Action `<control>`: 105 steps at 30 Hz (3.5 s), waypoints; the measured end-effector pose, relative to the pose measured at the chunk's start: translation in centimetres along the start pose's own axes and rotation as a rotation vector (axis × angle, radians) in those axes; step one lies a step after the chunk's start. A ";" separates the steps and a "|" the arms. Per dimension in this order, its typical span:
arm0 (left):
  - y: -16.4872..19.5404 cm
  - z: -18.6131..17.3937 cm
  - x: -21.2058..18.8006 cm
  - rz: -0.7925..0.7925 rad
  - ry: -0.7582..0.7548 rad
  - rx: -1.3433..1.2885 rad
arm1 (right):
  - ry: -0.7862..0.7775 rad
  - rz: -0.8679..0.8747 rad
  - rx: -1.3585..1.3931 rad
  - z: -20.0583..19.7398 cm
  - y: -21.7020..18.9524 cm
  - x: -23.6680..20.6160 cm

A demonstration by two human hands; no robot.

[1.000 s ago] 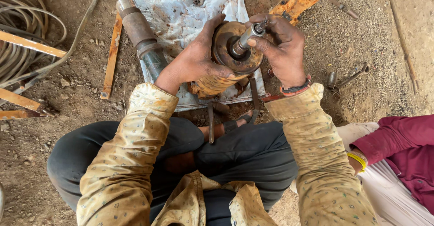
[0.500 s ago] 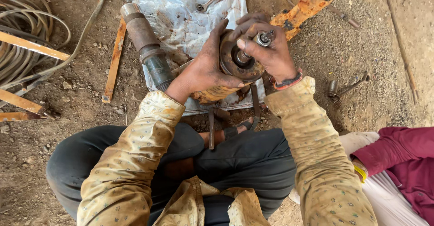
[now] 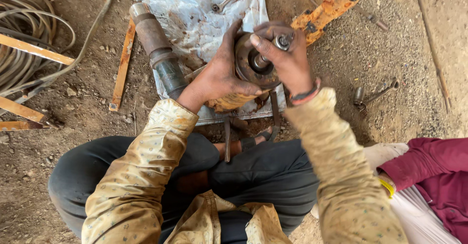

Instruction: The person sits on the ground and works on a cylindrical mechanical part. They insert a small metal piece, use a hammer to tap it into place, apply oil, and then use a socket wrench to tighten a nut on the shaft.

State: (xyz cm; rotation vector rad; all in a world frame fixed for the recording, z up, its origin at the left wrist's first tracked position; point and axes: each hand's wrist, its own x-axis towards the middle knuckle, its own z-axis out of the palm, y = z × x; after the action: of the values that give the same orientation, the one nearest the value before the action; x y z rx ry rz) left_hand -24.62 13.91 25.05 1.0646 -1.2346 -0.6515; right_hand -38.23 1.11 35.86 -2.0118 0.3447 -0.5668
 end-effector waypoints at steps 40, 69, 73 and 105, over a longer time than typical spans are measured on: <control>7.0 11.4 12.6 0.060 0.147 0.031 | 0.307 -0.273 0.275 -3.9 13.4 -7.0; 7.7 9.0 13.7 -0.065 0.041 -0.004 | 0.475 -0.209 0.127 -2.9 11.9 -7.1; 8.5 9.3 13.9 -0.027 0.088 0.123 | 0.371 -0.205 0.372 -2.7 11.7 -6.6; 6.2 8.6 12.6 -0.035 0.049 -0.173 | 0.337 -0.166 0.496 -2.8 10.9 -6.9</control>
State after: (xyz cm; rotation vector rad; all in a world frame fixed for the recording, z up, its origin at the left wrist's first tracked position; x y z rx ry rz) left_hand -30.53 2.96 35.80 0.9539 -1.0992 -0.7412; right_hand -45.65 -3.00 25.72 -1.4726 0.2104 -0.9952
